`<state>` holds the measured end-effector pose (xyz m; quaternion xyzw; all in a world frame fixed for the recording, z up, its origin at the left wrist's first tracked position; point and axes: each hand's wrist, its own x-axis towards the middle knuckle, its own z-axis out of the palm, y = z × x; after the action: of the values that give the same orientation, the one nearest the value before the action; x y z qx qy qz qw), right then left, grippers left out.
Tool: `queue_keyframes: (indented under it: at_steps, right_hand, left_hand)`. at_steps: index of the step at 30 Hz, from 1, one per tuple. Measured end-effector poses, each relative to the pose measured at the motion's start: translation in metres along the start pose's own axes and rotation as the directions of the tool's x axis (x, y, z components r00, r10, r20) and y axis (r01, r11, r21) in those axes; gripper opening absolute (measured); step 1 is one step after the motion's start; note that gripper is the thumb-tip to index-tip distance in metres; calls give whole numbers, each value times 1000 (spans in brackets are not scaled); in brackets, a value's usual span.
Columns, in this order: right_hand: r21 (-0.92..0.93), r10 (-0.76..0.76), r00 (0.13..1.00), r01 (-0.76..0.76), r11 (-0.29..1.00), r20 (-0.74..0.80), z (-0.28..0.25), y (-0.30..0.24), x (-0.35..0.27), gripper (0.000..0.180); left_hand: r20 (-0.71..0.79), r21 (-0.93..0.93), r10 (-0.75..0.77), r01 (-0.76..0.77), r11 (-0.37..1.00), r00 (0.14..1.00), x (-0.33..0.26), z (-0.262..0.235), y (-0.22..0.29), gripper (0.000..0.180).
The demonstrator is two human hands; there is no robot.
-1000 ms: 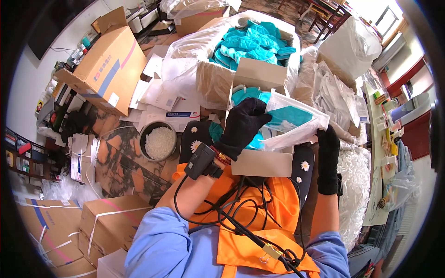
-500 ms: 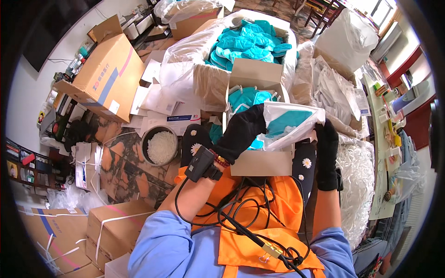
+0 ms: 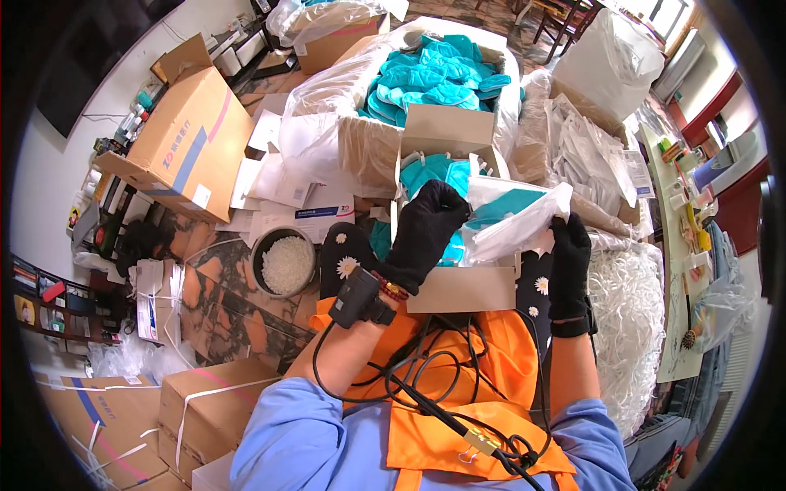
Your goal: Assembling face masks by attaching white elastic straps to green mask shells.
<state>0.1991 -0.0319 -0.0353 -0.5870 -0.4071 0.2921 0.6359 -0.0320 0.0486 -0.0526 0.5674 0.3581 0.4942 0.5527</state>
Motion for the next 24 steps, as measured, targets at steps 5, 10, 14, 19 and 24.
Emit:
queue_keyframes:
  at_steps: [5, 10, 14, 19, 24]
  right_hand:
    - [64, 40, 999, -40, 997, 12, 7, -4, -8, 26]
    - [40, 6, 1000, -6, 999, -8, 12, -2, -9, 22]
    - [95, 22, 999, -18, 995, -41, 9, 2, -8, 22]
    - [-62, -21, 1000, 21, 998, 1, 4, 7, -7, 24]
    - [-70, -50, 998, 52, 996, 37, -6, 14, 3, 24]
  left_hand:
    - [98, 242, 276, -292, 925, 956, -1, -1, -13, 19]
    - [149, 195, 137, -165, 967, 979, -5, -2, 1, 27]
    - [120, 43, 74, -80, 996, 990, -3, 1, 4, 28]
    - [188, 80, 148, -165, 983, 971, -2, -1, 1, 23]
    - [129, 424, 204, -240, 873, 970, 10, -5, -23, 24]
